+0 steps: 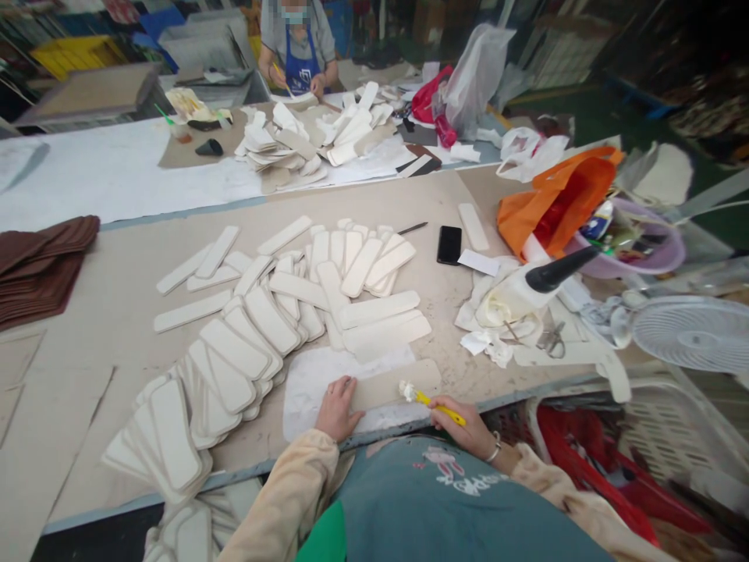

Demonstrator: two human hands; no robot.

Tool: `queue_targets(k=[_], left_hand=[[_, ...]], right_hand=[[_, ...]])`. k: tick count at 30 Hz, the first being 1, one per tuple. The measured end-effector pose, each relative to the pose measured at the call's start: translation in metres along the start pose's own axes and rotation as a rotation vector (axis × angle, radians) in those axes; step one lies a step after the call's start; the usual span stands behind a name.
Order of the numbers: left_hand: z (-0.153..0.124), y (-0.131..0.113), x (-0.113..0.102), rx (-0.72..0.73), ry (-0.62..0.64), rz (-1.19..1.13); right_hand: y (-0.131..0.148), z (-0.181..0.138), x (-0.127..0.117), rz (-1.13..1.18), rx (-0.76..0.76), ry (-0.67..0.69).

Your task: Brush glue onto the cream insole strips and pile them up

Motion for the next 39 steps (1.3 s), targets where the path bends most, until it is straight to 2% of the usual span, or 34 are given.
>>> queue_targets(k=[5,10,15,19,24,29,36,39], left_hand=[[-0.004,0.009,0.0,0.044,-0.061,-0.07],[-0.004,0.011,0.001,0.063,-0.105,-0.037],[-0.005,0.006,-0.001,0.078,-0.113,0.011],[-0.006,0.005,-0.001,0.065,-0.105,0.051],[-0.004,0.003,0.0,0.023,-0.062,0.138],[-0.003,-0.002,-0.002,-0.017,-0.013,0.236],[-0.002,-0.005,-0.005,-0.017,-0.029,0.282],[-0.003,-0.004,-0.005,-0.007,-0.039,0.28]], right_hand=[[0.026,0.02,0.03,-0.056,-0.084,0.12],[0.046,0.043,0.062,-0.075,-0.155,0.217],[0.042,0.059,0.085,-0.124,-0.158,0.25],[0.03,0.066,0.089,-0.129,-0.105,0.211],[0.014,0.063,0.074,-0.058,-0.021,0.108],[-0.001,0.051,0.042,-0.043,0.02,-0.007],[-0.007,0.02,-0.023,-0.355,0.031,-0.212],[-0.002,0.01,-0.042,-0.474,0.038,-0.27]])
Point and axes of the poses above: each hand's wrist, its own z-axis towards the middle knuckle, its own x-axis out of the palm, y = z × x, the point moved 10 cm from there along z, towards the middle knuckle, and after that the axes turned 7 degrees about y, right-handed, at the moved point
